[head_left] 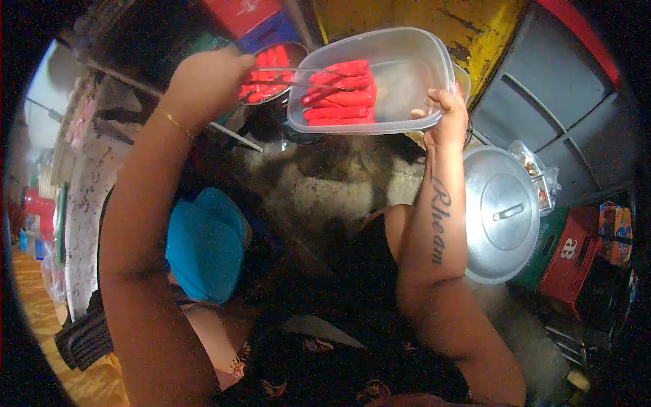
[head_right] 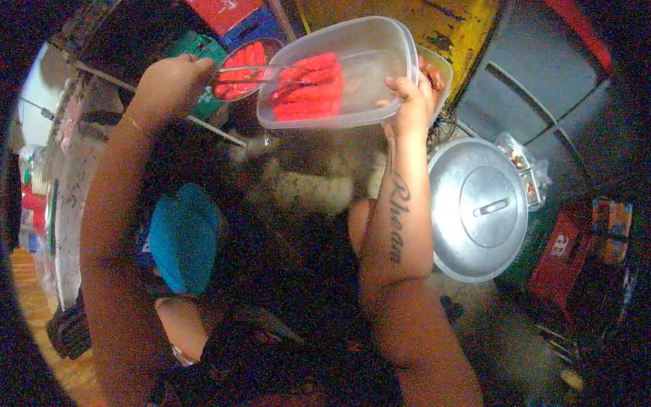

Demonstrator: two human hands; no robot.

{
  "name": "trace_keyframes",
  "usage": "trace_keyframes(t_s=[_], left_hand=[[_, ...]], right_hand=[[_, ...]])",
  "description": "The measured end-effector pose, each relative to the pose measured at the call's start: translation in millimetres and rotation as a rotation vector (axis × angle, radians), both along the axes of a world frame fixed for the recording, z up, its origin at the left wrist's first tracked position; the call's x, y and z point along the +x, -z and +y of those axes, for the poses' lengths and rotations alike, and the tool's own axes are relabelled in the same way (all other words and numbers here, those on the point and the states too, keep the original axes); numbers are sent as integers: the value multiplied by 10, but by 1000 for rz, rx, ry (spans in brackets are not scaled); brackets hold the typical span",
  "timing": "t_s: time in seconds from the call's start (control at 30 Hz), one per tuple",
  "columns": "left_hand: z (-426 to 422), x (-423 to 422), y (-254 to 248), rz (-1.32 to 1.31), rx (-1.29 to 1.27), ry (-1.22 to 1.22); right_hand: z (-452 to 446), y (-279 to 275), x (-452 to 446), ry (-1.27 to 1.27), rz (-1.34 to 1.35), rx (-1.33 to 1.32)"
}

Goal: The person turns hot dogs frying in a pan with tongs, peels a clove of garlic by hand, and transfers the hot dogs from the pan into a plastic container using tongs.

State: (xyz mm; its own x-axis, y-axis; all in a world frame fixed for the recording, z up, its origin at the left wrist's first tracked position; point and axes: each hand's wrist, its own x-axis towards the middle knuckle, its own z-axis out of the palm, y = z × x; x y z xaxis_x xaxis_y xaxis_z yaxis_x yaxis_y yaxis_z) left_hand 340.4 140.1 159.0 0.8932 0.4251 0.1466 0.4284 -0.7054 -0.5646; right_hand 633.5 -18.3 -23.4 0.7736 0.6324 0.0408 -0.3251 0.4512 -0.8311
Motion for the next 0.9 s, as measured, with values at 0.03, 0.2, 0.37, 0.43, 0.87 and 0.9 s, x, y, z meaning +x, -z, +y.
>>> trace_keyframes(t_s=[0.03,0.2,0.37,0.43,0.87,0.9], left_hand=[[-33,-5,-14,-6,-16,-25],[8,-308,-76,-129,-177,-114],[-164,-513,-49,-64,-273,-353],[-171,-556,-33,-60,-289,-362],[90,-487,-100,-30,-238,-235],[129,-495,-92,-26,-204,-225]], right_hand=[[4,6,11,-3,10,5],[24,50,20,64,61,41],[-9,-7,-19,80,62,42],[-15,18,-2,91,61,54],[-57,-64,-65,-89,34,65],[-45,-73,-70,-105,40,71]])
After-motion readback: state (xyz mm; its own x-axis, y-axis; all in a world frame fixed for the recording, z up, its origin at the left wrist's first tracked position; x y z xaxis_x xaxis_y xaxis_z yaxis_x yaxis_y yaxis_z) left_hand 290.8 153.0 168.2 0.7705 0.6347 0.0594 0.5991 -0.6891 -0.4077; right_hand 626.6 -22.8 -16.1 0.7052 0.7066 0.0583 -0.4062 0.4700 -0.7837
